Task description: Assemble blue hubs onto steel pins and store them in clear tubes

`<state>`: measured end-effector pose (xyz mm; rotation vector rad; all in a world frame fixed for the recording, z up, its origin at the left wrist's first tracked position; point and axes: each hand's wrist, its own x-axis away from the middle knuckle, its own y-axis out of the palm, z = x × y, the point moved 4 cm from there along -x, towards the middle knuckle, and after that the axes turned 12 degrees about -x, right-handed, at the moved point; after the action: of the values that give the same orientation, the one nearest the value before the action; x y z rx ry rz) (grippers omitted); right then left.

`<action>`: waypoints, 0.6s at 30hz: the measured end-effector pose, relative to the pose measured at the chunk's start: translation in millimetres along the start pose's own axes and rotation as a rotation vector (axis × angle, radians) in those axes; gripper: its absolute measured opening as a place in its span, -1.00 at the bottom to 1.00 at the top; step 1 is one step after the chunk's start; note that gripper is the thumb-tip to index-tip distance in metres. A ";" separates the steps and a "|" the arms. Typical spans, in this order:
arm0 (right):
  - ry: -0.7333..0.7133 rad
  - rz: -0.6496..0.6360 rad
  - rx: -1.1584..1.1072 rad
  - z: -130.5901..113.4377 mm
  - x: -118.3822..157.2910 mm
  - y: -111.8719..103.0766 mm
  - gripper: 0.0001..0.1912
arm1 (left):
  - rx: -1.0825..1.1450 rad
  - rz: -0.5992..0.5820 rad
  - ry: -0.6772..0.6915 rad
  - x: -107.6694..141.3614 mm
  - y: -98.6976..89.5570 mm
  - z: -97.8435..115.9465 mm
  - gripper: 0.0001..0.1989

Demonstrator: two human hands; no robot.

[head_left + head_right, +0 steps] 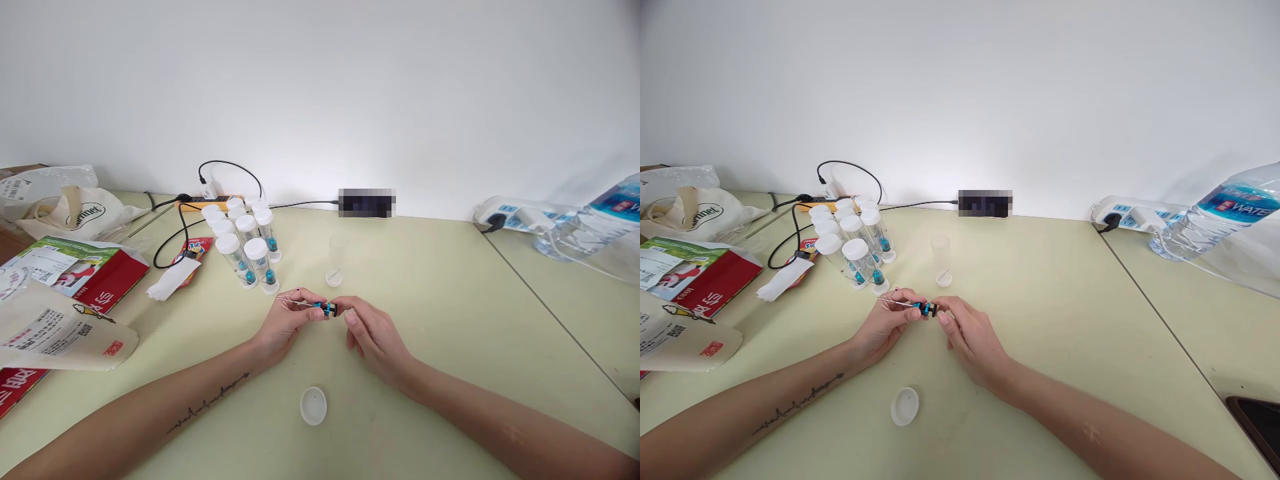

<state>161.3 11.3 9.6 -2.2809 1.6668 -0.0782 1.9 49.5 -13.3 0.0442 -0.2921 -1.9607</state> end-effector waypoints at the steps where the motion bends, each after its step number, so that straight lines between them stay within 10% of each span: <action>1: 0.002 -0.007 0.001 -0.1 0.1 0.3 -0.66 | 0.000 0.001 -0.001 0.1 0.0 -0.2 -0.85; 18: 0.008 0.007 -0.005 0.9 0.2 0.2 -0.65 | -0.001 0.006 0.004 -1.5 -1.2 -0.9 -0.85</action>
<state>161.4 11.2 8.7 -2.2813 1.6800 -0.0814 1.6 51.1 -14.6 0.0464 -0.2891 -1.9541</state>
